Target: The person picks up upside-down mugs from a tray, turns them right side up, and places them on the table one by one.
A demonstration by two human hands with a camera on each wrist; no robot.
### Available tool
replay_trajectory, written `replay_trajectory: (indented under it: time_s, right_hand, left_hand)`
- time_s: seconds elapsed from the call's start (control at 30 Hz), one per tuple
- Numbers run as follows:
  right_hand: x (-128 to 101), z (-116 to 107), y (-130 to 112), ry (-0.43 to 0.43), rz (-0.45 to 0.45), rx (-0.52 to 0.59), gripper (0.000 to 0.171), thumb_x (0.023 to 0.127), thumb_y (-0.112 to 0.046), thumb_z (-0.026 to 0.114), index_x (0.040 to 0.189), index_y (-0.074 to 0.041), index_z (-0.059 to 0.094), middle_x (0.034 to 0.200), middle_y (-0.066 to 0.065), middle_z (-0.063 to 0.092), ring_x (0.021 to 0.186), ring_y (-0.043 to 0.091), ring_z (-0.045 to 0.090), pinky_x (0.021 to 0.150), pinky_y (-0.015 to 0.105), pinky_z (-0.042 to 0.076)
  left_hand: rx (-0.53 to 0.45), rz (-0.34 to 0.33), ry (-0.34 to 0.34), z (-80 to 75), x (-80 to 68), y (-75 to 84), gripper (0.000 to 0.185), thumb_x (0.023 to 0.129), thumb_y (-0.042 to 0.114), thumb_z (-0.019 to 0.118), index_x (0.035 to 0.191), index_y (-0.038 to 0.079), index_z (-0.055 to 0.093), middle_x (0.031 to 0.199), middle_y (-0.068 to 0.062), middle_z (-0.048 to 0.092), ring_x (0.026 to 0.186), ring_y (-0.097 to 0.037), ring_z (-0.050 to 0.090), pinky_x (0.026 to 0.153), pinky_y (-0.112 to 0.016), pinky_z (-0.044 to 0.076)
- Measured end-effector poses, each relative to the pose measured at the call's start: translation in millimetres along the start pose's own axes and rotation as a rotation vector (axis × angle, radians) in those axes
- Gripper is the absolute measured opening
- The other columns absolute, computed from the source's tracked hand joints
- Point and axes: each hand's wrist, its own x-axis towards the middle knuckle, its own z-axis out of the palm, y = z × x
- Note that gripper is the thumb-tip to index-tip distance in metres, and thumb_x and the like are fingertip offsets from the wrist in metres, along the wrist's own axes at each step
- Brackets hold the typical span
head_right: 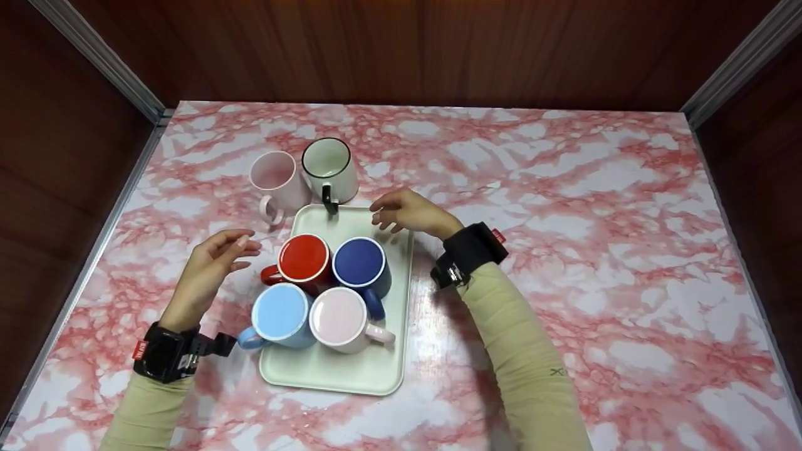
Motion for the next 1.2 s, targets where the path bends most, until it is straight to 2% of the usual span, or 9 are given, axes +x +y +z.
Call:
replay_trajectory:
  time_s: [0.27,0.47,0.6,0.77,0.9,1.2]
  right_hand:
    - [-15,0,1,0.050,-0.047,0.049,0.033,0.092,-0.002,0.049,0.120,0.016,0.047,0.107,0.035,0.055,0.096,0.033,0.060,0.083,0.048,0.046]
    - [-28,-1,2,0.104,-0.060,0.076,0.033,0.092,-0.003,0.050,0.120,0.015,0.048,0.103,0.030,0.059,0.093,0.037,0.060,0.082,0.049,0.046]
    - [-37,-2,4,0.124,-0.109,0.084,0.030,0.092,-0.002,0.051,0.117,0.013,0.051,0.101,0.032,0.059,0.092,0.039,0.060,0.080,0.049,0.047]
    - [-46,-1,5,0.150,-0.152,0.100,0.027,0.091,-0.002,0.053,0.114,0.013,0.054,0.100,0.033,0.059,0.090,0.031,0.062,0.079,0.048,0.048]
    - [-53,0,6,0.157,-0.159,0.117,0.028,0.090,-0.003,0.054,0.114,0.012,0.054,0.099,0.030,0.060,0.091,0.032,0.062,0.079,0.048,0.047]
    - [-65,6,3,0.171,-0.177,0.119,0.027,0.091,-0.004,0.054,0.113,0.012,0.055,0.102,0.030,0.060,0.093,0.033,0.061,0.079,0.047,0.048]
  left_hand:
    - [-0.007,0.028,-0.046,-0.3,-5.0,6.3,0.024,0.092,0.010,0.053,0.112,-0.004,0.057,0.095,-0.015,0.063,0.093,-0.030,0.059,0.078,-0.036,0.045]
    - [0.022,0.033,-0.140,-0.8,-6.2,8.5,0.025,0.091,0.011,0.056,0.110,-0.005,0.058,0.097,-0.016,0.063,0.092,-0.028,0.058,0.081,-0.035,0.044]
    - [0.068,0.044,-0.187,-2.3,-4.3,6.1,0.025,0.090,0.012,0.059,0.108,-0.004,0.059,0.098,-0.017,0.062,0.094,-0.029,0.057,0.082,-0.032,0.043]
    - [0.118,0.066,-0.238,-5.8,-0.6,-2.4,0.026,0.089,0.010,0.059,0.110,-0.005,0.059,0.101,-0.017,0.061,0.096,-0.025,0.055,0.083,-0.032,0.042]
    - [0.151,0.079,-0.280,-8.4,2.5,-11.6,0.027,0.088,0.006,0.059,0.111,-0.006,0.058,0.104,-0.019,0.060,0.099,-0.028,0.054,0.086,-0.037,0.038]
    - [0.218,0.055,-0.392,-9.2,7.8,-27.2,0.030,0.086,0.009,0.062,0.111,-0.006,0.057,0.108,-0.018,0.060,0.102,-0.030,0.056,0.086,-0.038,0.043]
